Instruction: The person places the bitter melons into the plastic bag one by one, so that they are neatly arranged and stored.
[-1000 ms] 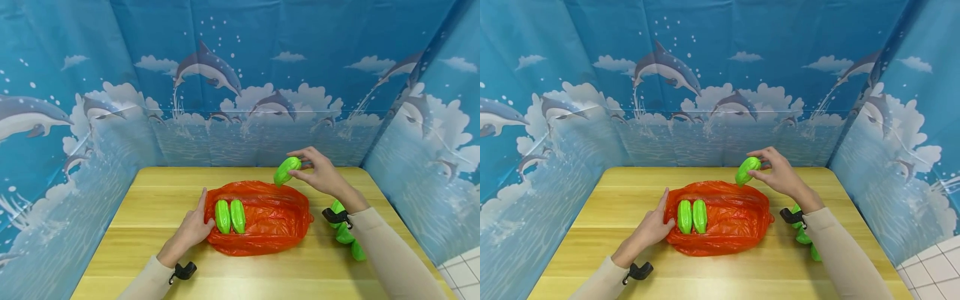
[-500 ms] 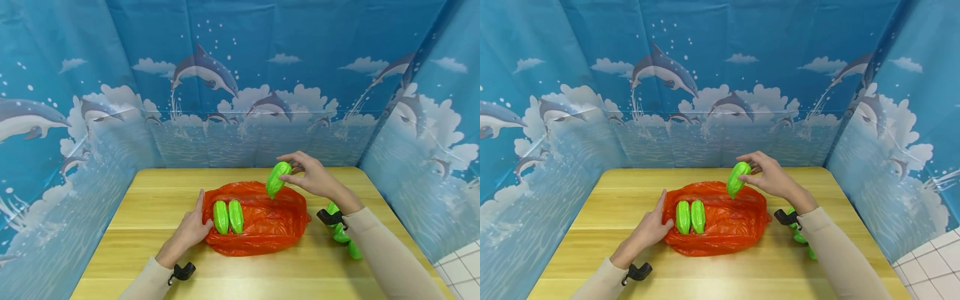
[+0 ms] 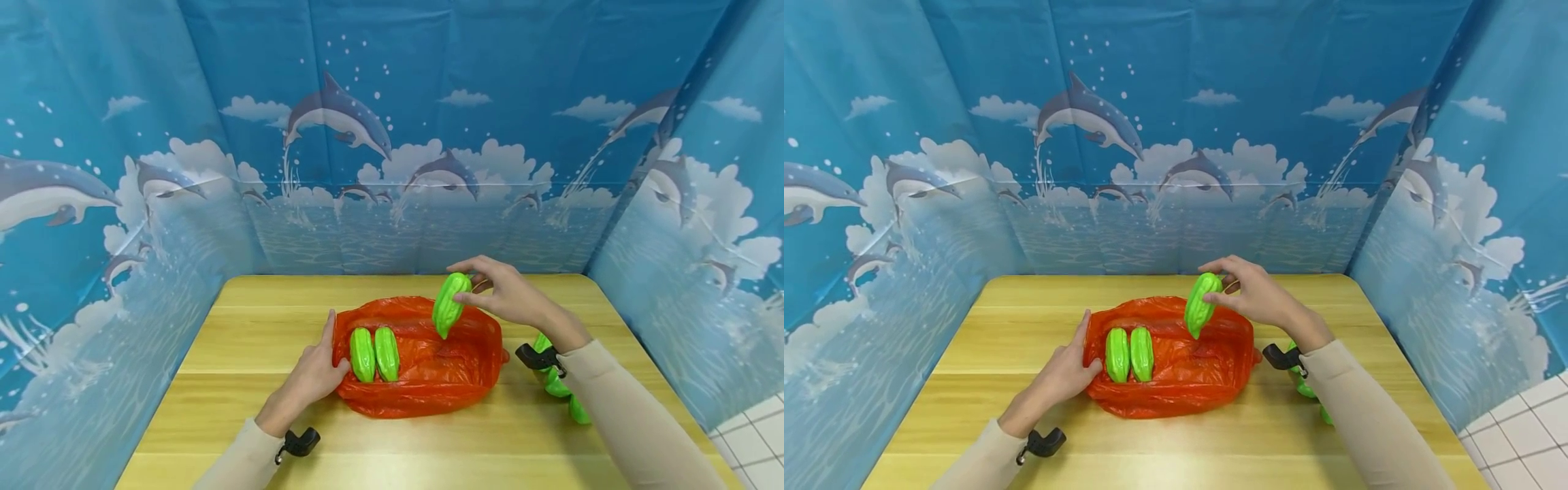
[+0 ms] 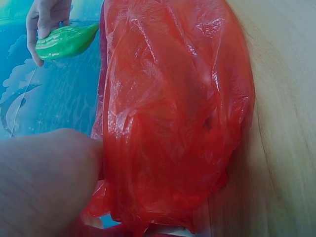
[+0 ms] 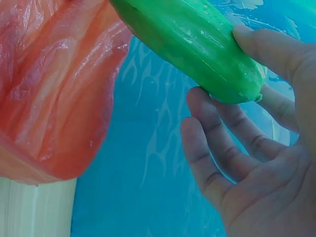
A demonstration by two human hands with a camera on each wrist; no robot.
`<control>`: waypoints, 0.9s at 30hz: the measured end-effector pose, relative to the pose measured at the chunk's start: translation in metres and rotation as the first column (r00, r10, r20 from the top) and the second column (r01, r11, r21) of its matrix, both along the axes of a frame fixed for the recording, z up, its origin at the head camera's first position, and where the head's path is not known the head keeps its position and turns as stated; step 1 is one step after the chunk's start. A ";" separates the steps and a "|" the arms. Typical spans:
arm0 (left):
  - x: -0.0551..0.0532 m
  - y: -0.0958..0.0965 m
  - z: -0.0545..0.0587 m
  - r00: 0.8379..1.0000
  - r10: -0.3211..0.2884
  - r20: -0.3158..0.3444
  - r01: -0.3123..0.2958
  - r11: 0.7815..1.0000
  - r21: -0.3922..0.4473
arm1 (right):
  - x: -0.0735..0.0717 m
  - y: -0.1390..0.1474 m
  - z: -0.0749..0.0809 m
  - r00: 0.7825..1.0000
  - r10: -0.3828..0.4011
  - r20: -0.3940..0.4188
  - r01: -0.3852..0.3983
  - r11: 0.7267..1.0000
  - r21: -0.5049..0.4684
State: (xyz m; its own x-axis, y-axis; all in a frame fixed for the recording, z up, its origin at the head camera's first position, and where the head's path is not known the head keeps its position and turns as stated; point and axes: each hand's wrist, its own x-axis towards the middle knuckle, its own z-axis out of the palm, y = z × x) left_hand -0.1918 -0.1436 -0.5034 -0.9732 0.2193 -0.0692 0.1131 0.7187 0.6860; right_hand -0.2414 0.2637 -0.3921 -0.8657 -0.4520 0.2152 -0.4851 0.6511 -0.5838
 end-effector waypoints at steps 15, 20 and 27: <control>-0.002 -0.003 0.003 1.000 -0.008 0.017 0.008 1.000 -0.012 | -0.004 -0.016 -0.008 0.997 0.036 0.074 -0.038 0.999 0.019; -0.002 -0.005 0.004 0.999 0.002 0.032 -0.001 1.000 -0.024 | -0.005 -0.020 -0.010 0.994 0.057 0.098 -0.060 0.998 0.030; -0.001 -0.008 0.001 0.999 -0.001 0.045 0.000 1.000 0.014 | -0.007 -0.026 -0.016 0.991 0.070 0.117 -0.074 0.997 0.029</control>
State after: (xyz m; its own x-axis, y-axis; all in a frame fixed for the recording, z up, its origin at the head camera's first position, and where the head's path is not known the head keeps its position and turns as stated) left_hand -0.1925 -0.1513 -0.5021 -0.9690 0.2213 -0.1103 0.0821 0.7090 0.7004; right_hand -0.2481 0.2380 -0.4076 -0.8486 -0.5196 0.0992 -0.4621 0.6368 -0.6172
